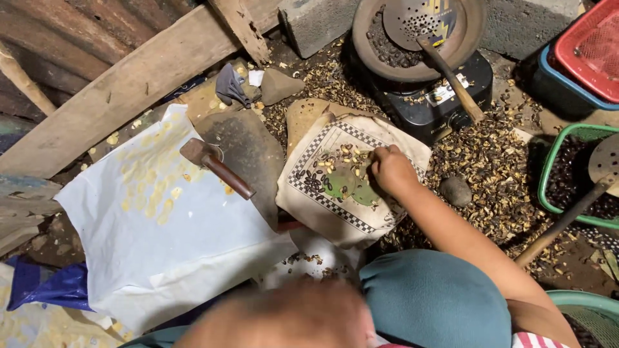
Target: The person grinds cassava roots on a flat stone using a smaller stone, then uses a hammer to flatten the ground pieces on a white sheet. They also stir cassava chips in a pan over a small stove.
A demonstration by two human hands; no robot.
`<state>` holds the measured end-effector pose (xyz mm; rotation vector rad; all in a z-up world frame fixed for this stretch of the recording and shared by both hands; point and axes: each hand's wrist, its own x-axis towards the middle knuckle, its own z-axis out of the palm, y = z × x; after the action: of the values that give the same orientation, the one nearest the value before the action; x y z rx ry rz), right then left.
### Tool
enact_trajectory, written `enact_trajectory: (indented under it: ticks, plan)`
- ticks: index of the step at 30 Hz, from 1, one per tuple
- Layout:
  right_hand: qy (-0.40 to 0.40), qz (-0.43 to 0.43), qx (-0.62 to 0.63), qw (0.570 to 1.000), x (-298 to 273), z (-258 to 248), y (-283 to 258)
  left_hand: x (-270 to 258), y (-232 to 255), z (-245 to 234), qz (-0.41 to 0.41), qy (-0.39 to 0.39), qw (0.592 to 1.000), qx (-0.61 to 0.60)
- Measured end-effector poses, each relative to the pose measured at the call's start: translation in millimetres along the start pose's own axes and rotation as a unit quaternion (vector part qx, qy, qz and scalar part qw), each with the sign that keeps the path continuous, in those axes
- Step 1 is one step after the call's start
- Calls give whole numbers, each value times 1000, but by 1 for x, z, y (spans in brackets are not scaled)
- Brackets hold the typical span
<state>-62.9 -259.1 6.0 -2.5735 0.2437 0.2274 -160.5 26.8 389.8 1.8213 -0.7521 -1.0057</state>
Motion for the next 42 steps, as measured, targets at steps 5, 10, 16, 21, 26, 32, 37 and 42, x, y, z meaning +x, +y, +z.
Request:
enact_trajectory:
  ticks: [5, 10, 16, 21, 26, 32, 37, 42]
  plan:
    - [1, -54, 44, 998, 1, 18, -7, 155, -193, -33, 144, 346, 919, 124]
    - [-5, -128, 2, 992, 1, 30, -25, 218, -304, -21, -37, 265, 857, 441]
    - [12, -1, 167, 986, 36, 16, 14, 254, -375, -14, 75, 359, 775, 515]
    - [-3, -84, 20, 996, 57, 22, -19, 242, -334, -10, 56, 353, 826, 437]
    - [-76, -27, -1, 997, 60, 0, -36, 212, -316, -11, -104, 340, 924, 142]
    - [-82, -99, 10, 992, 41, -43, -96, 201, -344, -15, -181, 348, 918, 50]
    - [-121, -50, 3, 991, 68, 10, -45, 208, -367, -10, -145, 329, 912, -199]
    - [-142, 0, 199, 970, 20, -36, -61, 223, -357, 5, -155, 307, 895, -283]
